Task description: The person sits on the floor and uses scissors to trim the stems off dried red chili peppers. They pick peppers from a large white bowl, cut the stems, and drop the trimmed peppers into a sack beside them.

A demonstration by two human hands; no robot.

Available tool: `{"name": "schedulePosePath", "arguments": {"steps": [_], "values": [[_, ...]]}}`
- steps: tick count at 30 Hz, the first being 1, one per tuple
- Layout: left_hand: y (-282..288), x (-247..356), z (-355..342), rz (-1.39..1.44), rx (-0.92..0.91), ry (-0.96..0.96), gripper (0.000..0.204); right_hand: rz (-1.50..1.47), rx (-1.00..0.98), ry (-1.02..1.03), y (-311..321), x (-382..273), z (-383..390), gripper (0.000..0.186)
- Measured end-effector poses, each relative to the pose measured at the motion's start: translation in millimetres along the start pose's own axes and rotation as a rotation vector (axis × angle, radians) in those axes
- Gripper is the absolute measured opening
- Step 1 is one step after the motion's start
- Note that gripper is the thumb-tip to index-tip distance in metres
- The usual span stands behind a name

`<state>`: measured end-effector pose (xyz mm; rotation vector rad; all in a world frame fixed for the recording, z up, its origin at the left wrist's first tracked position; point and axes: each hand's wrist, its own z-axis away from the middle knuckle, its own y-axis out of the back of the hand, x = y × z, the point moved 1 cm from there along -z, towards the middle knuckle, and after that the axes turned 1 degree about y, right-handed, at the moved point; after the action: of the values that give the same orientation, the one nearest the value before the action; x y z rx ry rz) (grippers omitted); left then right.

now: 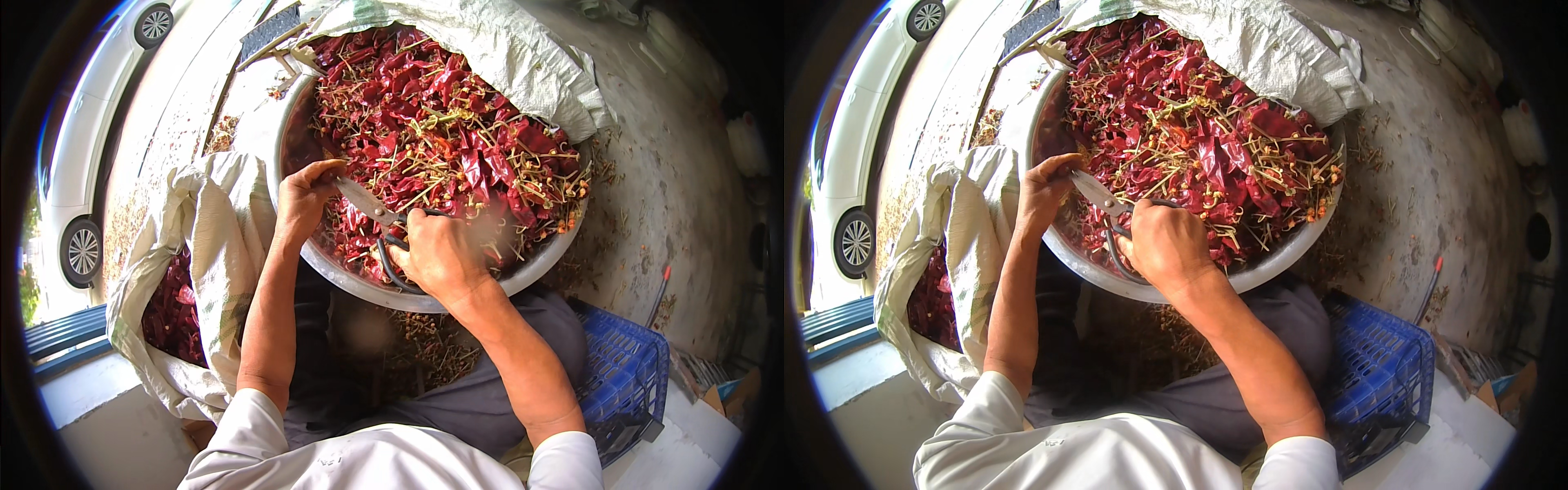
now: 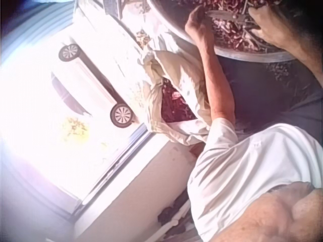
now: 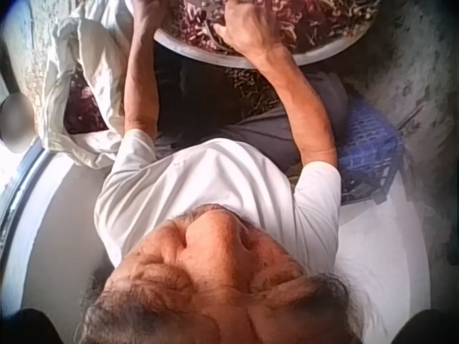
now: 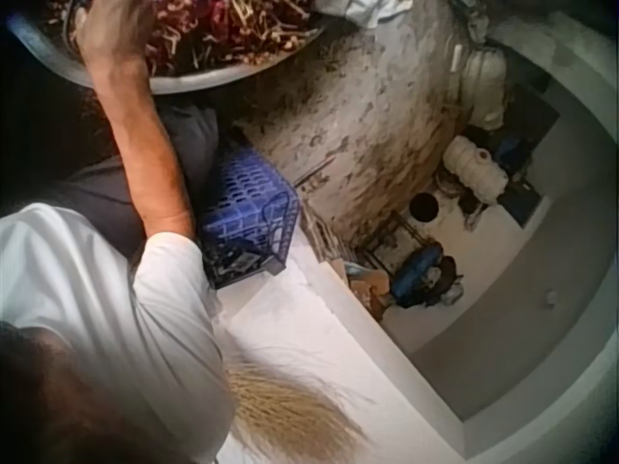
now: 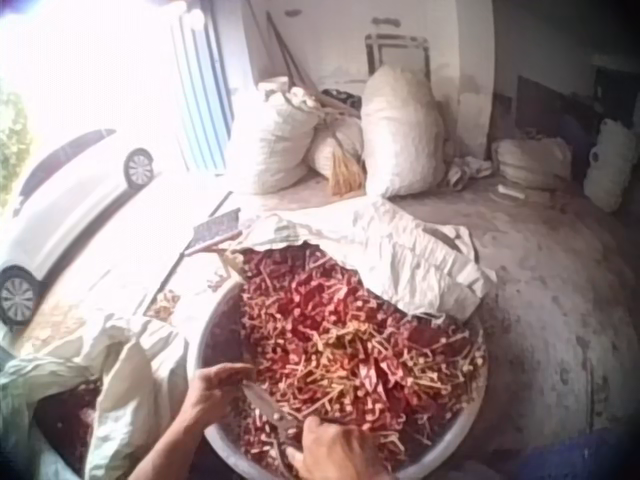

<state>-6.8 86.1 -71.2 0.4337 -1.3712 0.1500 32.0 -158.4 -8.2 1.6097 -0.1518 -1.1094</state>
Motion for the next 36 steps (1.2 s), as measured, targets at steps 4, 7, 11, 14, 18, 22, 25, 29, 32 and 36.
{"name": "schedulePosePath", "arguments": {"steps": [4,7,11,14,18,22,25,29,32,36], "values": [[-0.3,6.5,3.1,-0.001,-0.022,0.023,0.042,-0.027,-0.019,-0.027,3.6,-3.0,1.5,0.039],[-3.5,9.5,6.2,-0.157,-0.061,-0.01,0.041,-0.035,-0.02,-0.024,1.6,0.4,1.9,0.04],[-3.8,7.6,5.6,0.028,-0.074,0.045,0.037,-0.037,-0.013,-0.053,1.7,-3.0,1.5,0.039],[-7.1,13.8,9.5,0.205,-0.061,0.091,0.033,-0.033,-0.003,-0.09,-9.8,-3.7,1.4,0.039],[-11.2,20.8,13.3,0.383,-0.056,0.193,0.027,0.04,0.1,-0.06,-20.4,-5.5,0.8,0.045],[-9.4,23.7,15.2,0.418,-0.051,0.193,0.024,-0.021,0.159,-0.041,-29.6,-6.5,-2.7,0.048],[-8.0,13.9,15.3,0.401,-0.066,0.157,0.024,-0.186,0.135,-0.068,-36.1,-7.3,-0.9,0.049],[-8.7,17.9,16.6,0.321,-0.055,0.125,0.02,-0.21,0.191,-0.069,-38.7,-8.8,0.8,0.049],[-7.0,21.3,18.9,0.354,-0.059,0.095,0.019,-0.148,0.241,-0.032,-32.2,-13.2,-2.0,0.05],[-4.7,19.1,18.2,0.387,-0.088,0.072,0.024,-0.61,-0.027,-0.226,-24.2,-25.3,-0.9,0.05]]}}
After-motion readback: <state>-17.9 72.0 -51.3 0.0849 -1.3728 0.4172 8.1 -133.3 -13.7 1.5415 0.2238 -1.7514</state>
